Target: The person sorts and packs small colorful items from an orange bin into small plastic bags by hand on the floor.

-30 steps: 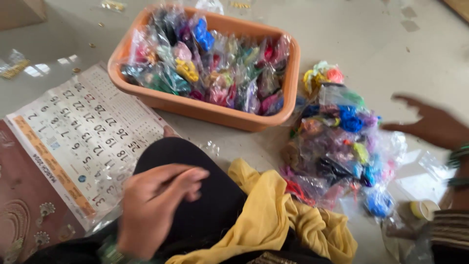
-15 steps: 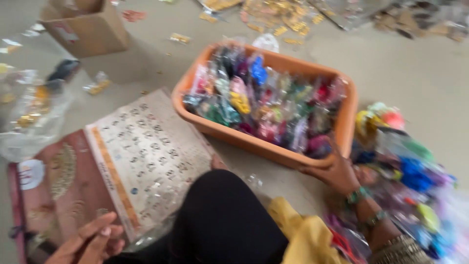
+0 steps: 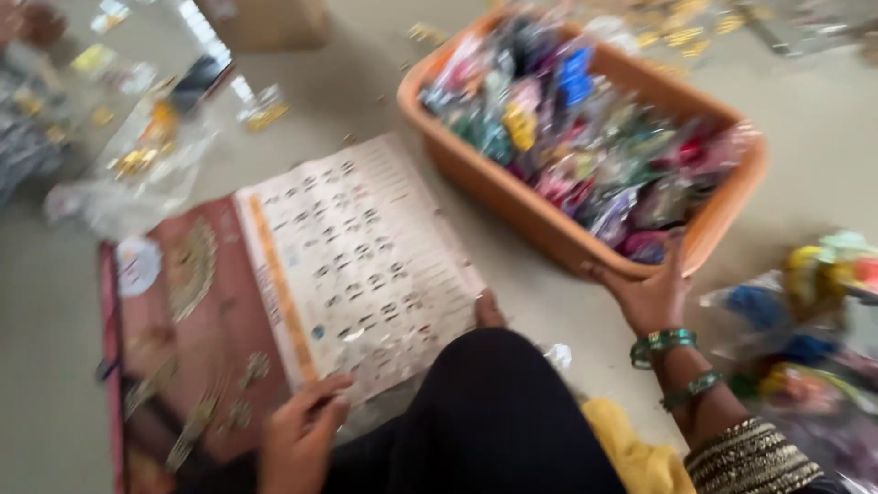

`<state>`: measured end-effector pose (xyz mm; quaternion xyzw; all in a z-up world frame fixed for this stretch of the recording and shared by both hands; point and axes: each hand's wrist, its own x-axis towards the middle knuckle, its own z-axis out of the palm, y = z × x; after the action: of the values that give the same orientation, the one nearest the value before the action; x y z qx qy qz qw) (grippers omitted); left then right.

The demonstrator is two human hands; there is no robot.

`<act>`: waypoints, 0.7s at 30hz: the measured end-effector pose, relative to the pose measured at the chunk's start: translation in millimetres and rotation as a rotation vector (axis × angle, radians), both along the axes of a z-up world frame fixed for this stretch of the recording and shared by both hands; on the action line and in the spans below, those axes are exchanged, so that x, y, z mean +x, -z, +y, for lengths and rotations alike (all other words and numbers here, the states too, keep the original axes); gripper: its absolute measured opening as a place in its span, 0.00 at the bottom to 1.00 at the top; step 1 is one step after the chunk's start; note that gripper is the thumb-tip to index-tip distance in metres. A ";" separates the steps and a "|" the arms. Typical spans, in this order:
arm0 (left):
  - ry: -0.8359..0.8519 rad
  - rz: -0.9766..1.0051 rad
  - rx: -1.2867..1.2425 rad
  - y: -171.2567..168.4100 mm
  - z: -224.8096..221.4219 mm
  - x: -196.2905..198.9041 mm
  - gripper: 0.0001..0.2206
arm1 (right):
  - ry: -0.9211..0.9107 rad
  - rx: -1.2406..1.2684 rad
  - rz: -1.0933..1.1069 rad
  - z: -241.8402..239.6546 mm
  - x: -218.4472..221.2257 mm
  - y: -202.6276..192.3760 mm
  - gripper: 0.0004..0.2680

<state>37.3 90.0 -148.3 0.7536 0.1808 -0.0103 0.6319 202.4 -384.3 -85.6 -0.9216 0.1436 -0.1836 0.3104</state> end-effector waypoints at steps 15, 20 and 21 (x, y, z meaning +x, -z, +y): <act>0.326 0.208 0.752 56.0 -62.1 72.3 0.38 | 0.095 0.170 0.231 -57.4 -71.6 -74.3 0.39; 0.585 -0.099 0.459 225.7 -26.8 64.4 0.22 | 0.287 0.041 0.146 -260.2 -122.9 -71.9 0.33; 0.569 -0.182 0.541 238.5 -15.5 62.4 0.23 | 0.354 -0.074 0.173 -299.7 -132.5 -67.8 0.32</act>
<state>99.7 74.6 -386.8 0.9106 -0.0956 -0.0700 0.3960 69.9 -684.1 -17.8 -0.9049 0.3229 -0.1606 0.2259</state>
